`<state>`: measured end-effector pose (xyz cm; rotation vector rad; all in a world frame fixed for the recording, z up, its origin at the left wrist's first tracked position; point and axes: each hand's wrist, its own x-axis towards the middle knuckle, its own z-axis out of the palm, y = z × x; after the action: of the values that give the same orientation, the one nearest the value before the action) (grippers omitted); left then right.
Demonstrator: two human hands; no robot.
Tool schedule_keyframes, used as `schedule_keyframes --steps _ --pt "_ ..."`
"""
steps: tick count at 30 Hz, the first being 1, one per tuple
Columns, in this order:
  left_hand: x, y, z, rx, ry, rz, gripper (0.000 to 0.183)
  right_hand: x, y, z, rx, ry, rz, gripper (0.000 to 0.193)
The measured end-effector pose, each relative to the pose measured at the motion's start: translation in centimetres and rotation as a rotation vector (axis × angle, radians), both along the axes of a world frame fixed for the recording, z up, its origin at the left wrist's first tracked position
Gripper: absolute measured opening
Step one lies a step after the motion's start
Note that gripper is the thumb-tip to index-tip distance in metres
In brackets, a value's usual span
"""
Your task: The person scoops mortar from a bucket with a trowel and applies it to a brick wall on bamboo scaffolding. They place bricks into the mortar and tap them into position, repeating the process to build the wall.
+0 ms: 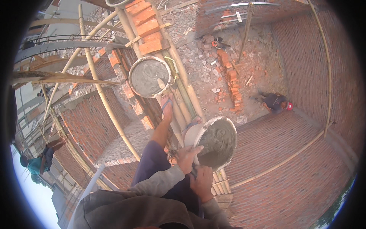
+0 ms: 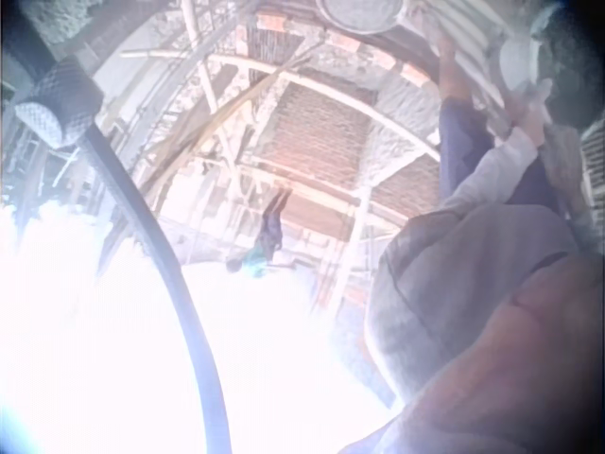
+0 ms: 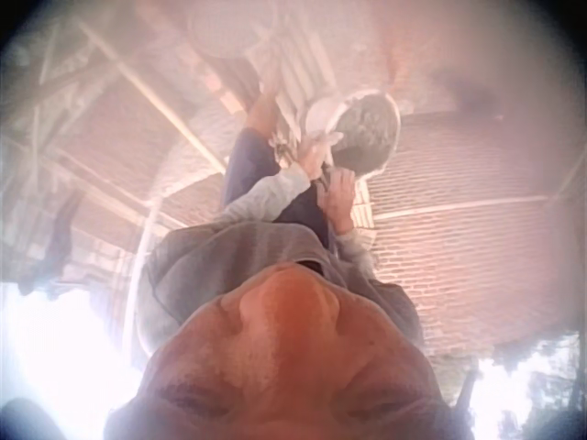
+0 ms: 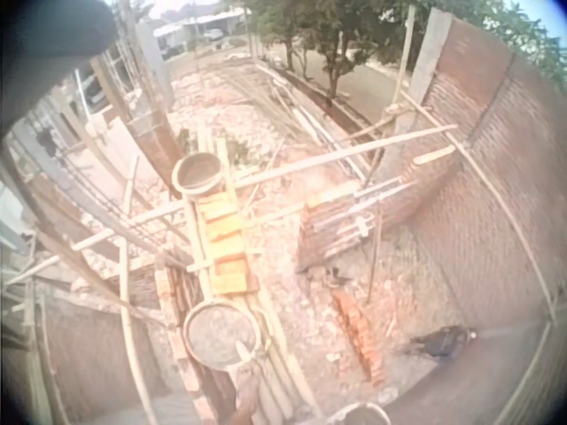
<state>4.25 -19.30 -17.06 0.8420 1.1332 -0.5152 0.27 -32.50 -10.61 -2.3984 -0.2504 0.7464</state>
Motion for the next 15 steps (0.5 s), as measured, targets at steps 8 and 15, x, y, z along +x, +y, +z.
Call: schedule_keyframes --steps 8,15 --pt "-3.7 -1.8 -4.0 -0.096 0.012 -0.019 0.029 -3.2 -4.5 -0.7 0.100 0.128 -0.248 0.017" --pt "-7.2 1.0 -12.8 0.313 -0.266 -0.586 0.052 -7.7 -14.1 -3.3 0.174 0.462 -1.072 0.036"
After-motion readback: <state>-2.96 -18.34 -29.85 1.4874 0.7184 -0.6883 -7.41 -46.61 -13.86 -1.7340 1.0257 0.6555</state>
